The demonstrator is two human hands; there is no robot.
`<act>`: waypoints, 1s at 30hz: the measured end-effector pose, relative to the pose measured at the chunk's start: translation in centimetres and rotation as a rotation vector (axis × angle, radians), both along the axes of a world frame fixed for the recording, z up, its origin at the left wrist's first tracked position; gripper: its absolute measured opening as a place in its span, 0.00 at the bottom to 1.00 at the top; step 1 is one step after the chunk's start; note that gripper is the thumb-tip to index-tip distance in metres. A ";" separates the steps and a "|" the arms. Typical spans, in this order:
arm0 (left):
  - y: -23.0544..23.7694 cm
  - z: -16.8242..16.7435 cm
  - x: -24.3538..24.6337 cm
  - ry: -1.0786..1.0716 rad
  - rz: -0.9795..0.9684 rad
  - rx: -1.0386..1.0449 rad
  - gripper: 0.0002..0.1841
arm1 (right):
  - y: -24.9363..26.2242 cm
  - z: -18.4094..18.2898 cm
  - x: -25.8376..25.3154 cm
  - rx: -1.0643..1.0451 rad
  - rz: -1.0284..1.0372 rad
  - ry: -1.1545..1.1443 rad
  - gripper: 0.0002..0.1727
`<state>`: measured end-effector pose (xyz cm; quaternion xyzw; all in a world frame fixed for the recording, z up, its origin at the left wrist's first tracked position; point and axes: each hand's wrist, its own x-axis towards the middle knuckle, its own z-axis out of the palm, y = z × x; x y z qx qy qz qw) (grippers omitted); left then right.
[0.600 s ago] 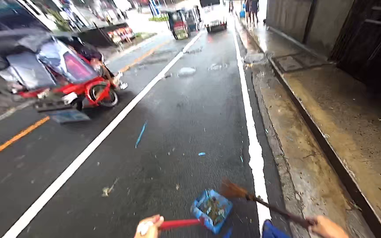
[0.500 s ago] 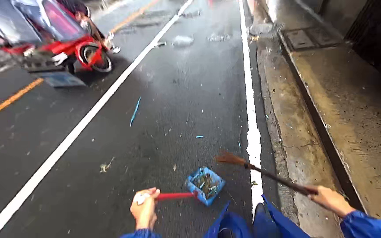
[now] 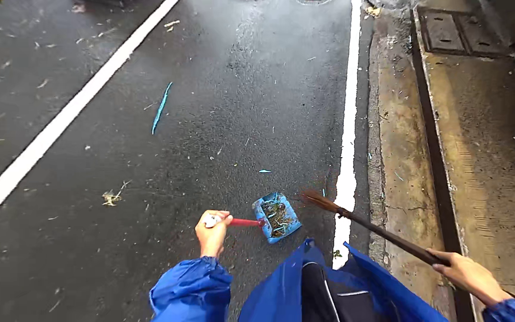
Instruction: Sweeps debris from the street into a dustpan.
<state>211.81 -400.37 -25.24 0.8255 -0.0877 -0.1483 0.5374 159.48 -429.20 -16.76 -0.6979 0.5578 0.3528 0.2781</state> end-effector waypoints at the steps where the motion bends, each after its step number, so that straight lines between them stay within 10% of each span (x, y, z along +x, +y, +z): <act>1: -1.0 -0.1 0.8 0.012 -0.005 0.000 0.12 | -0.4 0.7 1.2 -0.030 0.005 0.041 0.30; 7: -7.0 -0.1 2.0 0.039 0.051 0.007 0.14 | -4.2 -4.3 9.7 0.011 0.123 0.175 0.30; 13: -3.8 1.4 4.4 0.023 0.224 0.013 0.15 | -17.8 -1.8 10.8 0.206 0.104 -0.178 0.27; 18: -2.7 3.8 3.0 0.091 0.618 0.013 0.12 | -25.2 -1.6 27.1 -0.057 0.526 -0.258 0.22; 25: -7.7 2.6 2.0 0.099 0.899 -0.025 0.11 | -19.6 -11.1 45.0 -0.105 0.729 -0.149 0.25; 30: -8.9 0.6 5.9 0.077 0.839 -0.009 0.10 | -26.1 -4.2 45.3 -0.029 0.892 -0.088 0.16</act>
